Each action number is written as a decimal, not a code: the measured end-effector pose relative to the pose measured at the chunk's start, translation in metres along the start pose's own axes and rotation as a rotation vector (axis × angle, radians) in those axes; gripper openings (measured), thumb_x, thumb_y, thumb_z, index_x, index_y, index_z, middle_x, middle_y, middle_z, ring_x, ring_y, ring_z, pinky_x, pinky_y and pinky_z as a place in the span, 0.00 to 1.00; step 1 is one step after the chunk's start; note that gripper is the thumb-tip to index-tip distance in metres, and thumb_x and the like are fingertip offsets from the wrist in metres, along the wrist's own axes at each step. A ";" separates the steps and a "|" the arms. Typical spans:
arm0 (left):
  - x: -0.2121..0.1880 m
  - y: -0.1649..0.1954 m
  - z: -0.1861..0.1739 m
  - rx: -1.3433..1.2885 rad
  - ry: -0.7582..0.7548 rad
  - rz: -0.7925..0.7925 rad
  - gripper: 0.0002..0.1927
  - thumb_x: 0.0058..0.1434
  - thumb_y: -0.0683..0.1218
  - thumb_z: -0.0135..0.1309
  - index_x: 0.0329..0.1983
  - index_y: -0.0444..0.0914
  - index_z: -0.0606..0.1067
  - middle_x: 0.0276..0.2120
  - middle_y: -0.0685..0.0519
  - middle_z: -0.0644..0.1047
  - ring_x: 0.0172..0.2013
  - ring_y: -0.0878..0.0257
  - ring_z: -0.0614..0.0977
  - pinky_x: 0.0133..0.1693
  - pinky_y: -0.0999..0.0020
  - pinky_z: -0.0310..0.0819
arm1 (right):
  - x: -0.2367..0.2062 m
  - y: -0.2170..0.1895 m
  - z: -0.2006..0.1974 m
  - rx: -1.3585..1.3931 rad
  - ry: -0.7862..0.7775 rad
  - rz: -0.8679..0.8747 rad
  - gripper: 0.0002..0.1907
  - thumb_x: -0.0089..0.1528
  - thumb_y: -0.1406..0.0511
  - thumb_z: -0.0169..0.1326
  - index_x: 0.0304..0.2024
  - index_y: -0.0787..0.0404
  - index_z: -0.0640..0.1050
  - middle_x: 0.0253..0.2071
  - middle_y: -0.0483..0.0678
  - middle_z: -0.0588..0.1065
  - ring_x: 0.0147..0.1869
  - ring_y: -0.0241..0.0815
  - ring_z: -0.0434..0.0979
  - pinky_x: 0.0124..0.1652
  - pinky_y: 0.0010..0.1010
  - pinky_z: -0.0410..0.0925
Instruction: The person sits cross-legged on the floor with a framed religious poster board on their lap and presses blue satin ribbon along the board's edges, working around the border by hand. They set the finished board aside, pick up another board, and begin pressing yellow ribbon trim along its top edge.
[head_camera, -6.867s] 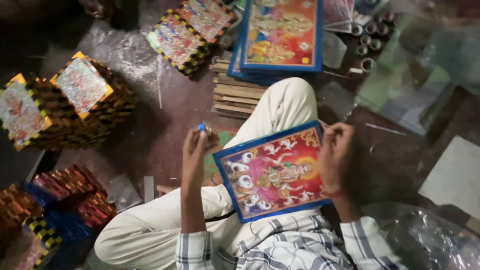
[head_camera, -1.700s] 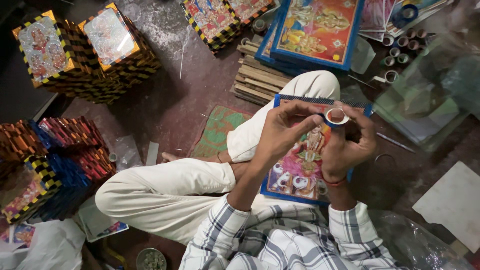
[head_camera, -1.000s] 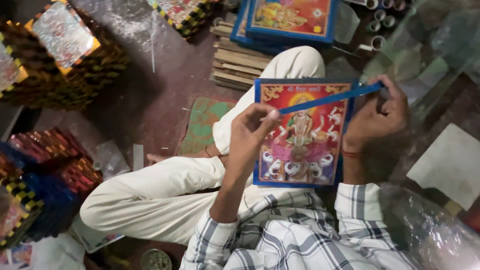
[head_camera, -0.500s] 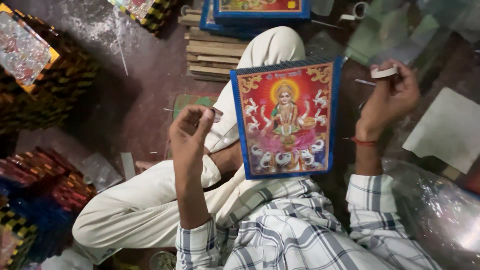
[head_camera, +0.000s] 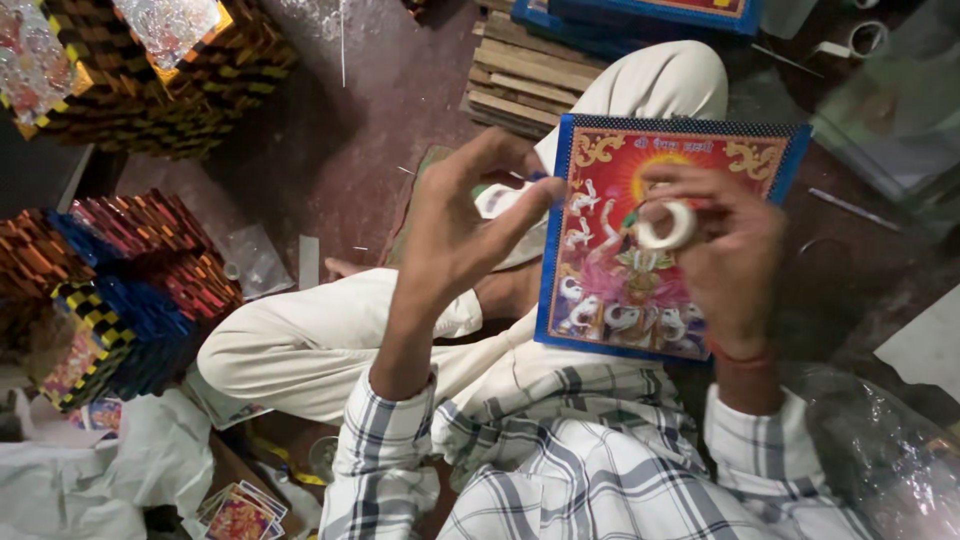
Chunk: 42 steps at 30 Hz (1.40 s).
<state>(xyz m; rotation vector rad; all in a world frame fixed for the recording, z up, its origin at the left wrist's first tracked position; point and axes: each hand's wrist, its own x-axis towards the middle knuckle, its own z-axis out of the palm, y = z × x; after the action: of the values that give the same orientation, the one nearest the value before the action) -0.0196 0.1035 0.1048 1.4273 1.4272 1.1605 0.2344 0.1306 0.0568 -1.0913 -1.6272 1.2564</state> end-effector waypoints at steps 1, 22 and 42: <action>0.004 0.007 0.000 0.013 -0.015 0.009 0.09 0.65 0.42 0.64 0.42 0.32 0.77 0.37 0.52 0.82 0.40 0.67 0.84 0.48 0.70 0.81 | 0.006 -0.008 0.010 0.033 -0.034 -0.021 0.10 0.65 0.80 0.58 0.47 0.66 0.78 0.54 0.53 0.80 0.53 0.37 0.81 0.50 0.26 0.74; 0.028 0.038 -0.008 0.015 -0.054 0.024 0.11 0.69 0.41 0.65 0.42 0.31 0.74 0.40 0.51 0.83 0.44 0.68 0.83 0.52 0.71 0.82 | -0.054 0.169 -0.151 -0.599 0.378 0.365 0.11 0.67 0.76 0.56 0.52 0.67 0.81 0.41 0.49 0.80 0.41 0.35 0.79 0.39 0.25 0.69; 0.026 0.089 -0.032 -0.190 -0.220 -0.020 0.10 0.68 0.38 0.64 0.42 0.34 0.72 0.41 0.47 0.81 0.46 0.67 0.84 0.51 0.71 0.79 | 0.048 0.031 0.001 0.636 -0.339 0.219 0.36 0.71 0.43 0.49 0.61 0.68 0.73 0.63 0.52 0.77 0.25 0.22 0.56 0.28 0.16 0.57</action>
<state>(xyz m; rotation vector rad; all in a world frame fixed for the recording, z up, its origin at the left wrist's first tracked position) -0.0276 0.1223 0.2005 1.3577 1.1457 1.0609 0.2235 0.1797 0.0298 -0.6867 -1.2018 2.0119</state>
